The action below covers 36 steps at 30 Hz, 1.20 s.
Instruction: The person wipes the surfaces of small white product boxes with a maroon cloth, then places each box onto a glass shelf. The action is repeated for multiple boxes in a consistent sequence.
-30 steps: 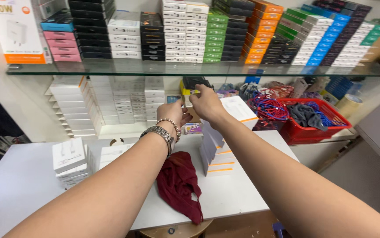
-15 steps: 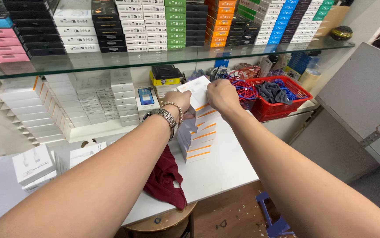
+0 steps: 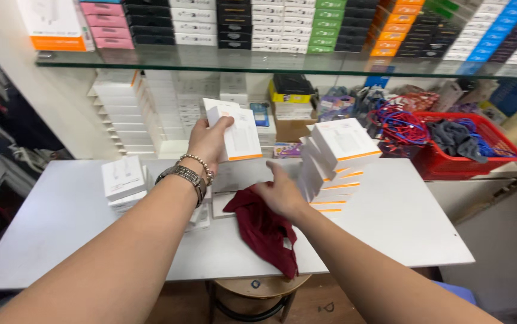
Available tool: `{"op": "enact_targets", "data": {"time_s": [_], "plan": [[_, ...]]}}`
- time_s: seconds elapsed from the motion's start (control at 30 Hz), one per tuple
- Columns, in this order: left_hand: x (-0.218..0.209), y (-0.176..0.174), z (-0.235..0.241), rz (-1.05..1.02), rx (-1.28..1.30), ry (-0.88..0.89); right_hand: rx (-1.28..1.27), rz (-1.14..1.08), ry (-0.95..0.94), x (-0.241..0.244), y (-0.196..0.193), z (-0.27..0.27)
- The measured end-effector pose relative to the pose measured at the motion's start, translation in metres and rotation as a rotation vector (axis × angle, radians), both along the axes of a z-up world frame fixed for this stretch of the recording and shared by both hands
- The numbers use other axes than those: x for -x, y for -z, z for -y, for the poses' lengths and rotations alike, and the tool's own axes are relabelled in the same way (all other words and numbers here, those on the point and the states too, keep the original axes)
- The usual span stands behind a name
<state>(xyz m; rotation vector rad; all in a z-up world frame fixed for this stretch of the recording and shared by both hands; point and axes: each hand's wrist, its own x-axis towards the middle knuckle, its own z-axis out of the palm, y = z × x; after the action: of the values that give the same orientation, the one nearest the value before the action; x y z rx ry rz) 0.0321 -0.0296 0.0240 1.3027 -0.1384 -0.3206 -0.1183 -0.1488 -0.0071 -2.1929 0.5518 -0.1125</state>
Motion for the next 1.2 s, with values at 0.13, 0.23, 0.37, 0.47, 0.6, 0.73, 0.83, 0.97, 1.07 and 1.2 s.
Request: {"op": "enact_targets", "data": {"time_s": [0.13, 0.23, 0.37, 0.47, 0.6, 0.73, 0.83, 0.97, 1.07, 1.2], "plan": [[0.012, 0.013, -0.027, 0.075, -0.168, 0.006, 0.451, -0.398, -0.281, 0.022, 0.05, -0.027], [0.022, 0.012, -0.047, 0.146, -0.248, 0.089, 0.399, -0.237, -0.209, 0.013, 0.063, -0.013], [0.029, 0.006, -0.053, 0.251, -0.381, 0.128, -0.259, 0.233, 0.115, -0.018, 0.029, 0.022], [0.028, 0.0, -0.045, 0.437, -0.412, 0.165, -0.585, 0.595, 0.078, -0.043, -0.027, 0.033], [0.033, -0.006, -0.03, 0.664, -0.511, 0.159, -0.747, 0.356, -0.095, -0.057, -0.076, 0.018], [0.042, -0.012, -0.024, 0.61, -0.426, 0.195, -0.694, 0.226, -0.058, -0.064, -0.093, 0.014], [0.042, -0.016, -0.032, 0.551, -0.432, 0.227, -0.737, 0.294, 0.045, -0.063, -0.083, 0.019], [0.034, -0.025, -0.035, 0.651, -0.479, 0.217, -0.946, 0.267, 0.137, -0.068, -0.062, 0.017], [0.031, -0.031, -0.034, 0.685, -0.565, 0.215, -0.931, 0.422, 0.043, -0.073, -0.05, 0.016], [0.03, -0.032, -0.033, 0.418, -0.318, 0.331, -0.891, 0.477, 0.217, -0.075, -0.05, 0.023]]}}
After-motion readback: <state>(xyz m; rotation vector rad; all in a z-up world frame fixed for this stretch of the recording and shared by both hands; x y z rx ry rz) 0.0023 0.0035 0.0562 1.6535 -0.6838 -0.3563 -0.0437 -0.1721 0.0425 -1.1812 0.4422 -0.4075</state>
